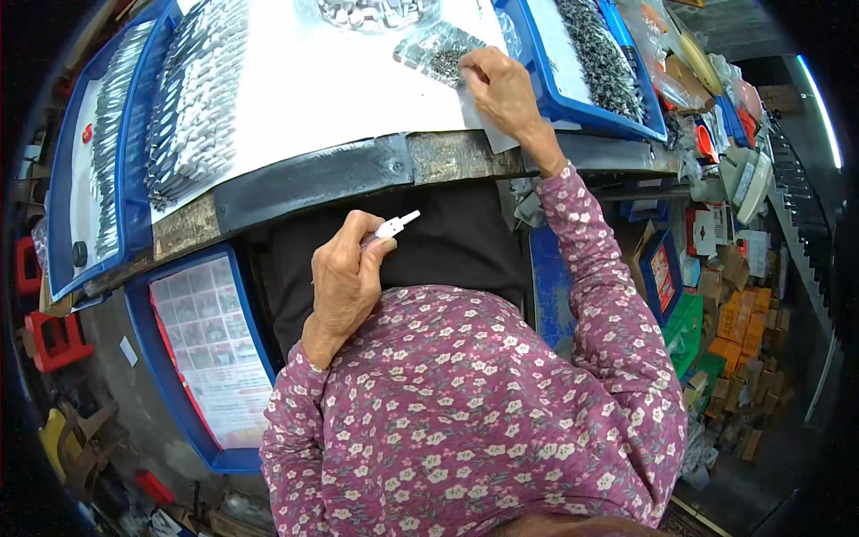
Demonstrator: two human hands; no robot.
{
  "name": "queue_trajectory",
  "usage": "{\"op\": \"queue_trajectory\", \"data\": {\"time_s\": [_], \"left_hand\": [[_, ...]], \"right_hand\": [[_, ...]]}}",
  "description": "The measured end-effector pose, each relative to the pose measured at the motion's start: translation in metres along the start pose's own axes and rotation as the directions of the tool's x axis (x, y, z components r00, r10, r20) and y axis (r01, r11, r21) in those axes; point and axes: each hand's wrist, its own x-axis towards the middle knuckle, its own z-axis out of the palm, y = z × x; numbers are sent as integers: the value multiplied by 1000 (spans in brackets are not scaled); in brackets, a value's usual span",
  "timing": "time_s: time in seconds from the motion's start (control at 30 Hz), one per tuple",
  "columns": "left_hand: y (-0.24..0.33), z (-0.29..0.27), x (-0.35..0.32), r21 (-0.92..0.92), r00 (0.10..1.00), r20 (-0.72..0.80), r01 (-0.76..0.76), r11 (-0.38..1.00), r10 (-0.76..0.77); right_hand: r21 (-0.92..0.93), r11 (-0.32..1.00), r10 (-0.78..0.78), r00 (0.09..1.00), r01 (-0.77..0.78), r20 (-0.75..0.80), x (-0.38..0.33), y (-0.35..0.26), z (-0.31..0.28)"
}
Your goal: Manually insert small metal pins into plastic housings and organize them in a sorting tray.
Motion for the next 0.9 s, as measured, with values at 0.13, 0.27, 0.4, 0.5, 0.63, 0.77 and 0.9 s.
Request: {"op": "queue_trajectory", "data": {"time_s": [0.13,0.27,0.4,0.5,0.63,0.77,0.9], "left_hand": [[0,-4,5,-102,999,-13,37,994,-39],[-1,-6,9,-171,995,-3,102,980,-104],[3,-8,13,-225,989,-12,140,964,-146],[5,-11,16,-298,983,-8,172,939,-182],[8,-15,21,-317,972,8,226,921,-236],[10,-18,29,-446,963,75,263,855,-257],[11,-17,42,-514,965,96,257,819,-243]], "right_hand": [[-118,993,13,994,0,106,7,3,7],[-257,965,-19,991,52,130,9,6,14],[-277,959,-1,980,57,199,13,7,20],[-328,943,15,975,59,220,15,5,21],[-185,982,11,982,24,186,12,14,16],[40,987,149,976,-157,161,8,15,12],[267,945,146,975,-187,165,4,16,8]]}}
